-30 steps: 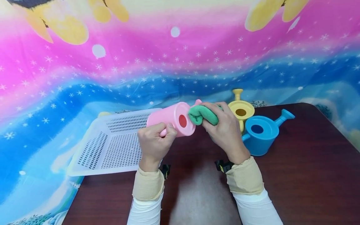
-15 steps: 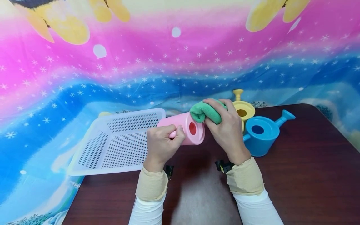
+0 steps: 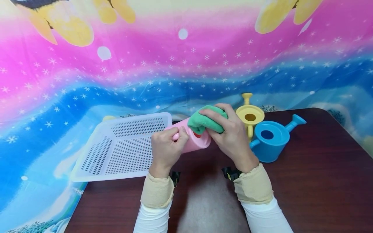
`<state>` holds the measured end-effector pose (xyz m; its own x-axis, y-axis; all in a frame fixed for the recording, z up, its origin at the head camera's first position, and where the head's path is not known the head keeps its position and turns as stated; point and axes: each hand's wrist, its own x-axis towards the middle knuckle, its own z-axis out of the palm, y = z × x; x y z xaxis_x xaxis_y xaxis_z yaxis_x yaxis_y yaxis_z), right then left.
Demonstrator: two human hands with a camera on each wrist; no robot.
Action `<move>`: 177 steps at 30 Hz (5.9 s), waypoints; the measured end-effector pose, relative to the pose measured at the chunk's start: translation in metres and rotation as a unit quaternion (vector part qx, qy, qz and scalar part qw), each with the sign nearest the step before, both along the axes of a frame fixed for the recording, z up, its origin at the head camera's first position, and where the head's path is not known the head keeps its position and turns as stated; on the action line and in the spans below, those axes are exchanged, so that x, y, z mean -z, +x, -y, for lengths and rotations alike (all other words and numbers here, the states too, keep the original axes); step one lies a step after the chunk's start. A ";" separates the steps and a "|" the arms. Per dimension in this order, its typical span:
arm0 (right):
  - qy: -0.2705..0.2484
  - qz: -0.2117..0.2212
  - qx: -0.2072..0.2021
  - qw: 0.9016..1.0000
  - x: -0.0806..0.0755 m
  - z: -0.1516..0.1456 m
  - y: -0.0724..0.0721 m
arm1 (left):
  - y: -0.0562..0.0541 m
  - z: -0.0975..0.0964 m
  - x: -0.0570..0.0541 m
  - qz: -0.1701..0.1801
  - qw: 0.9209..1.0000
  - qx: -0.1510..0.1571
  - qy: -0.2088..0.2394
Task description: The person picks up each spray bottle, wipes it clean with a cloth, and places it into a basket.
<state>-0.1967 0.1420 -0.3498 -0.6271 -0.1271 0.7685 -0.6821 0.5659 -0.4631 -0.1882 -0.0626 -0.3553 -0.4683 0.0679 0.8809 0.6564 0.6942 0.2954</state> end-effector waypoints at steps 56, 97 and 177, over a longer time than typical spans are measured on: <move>0.017 0.013 -0.076 0.997 -0.005 -0.005 0.005 | 0.008 0.008 -0.019 0.186 0.819 0.105 0.532; -0.074 -0.027 -0.038 0.996 -0.004 0.007 0.008 | 0.000 0.003 -0.014 0.237 0.479 0.389 0.750; 0.037 0.025 -0.072 0.996 0.011 0.035 0.010 | 0.007 0.008 -0.019 0.156 0.505 0.439 0.726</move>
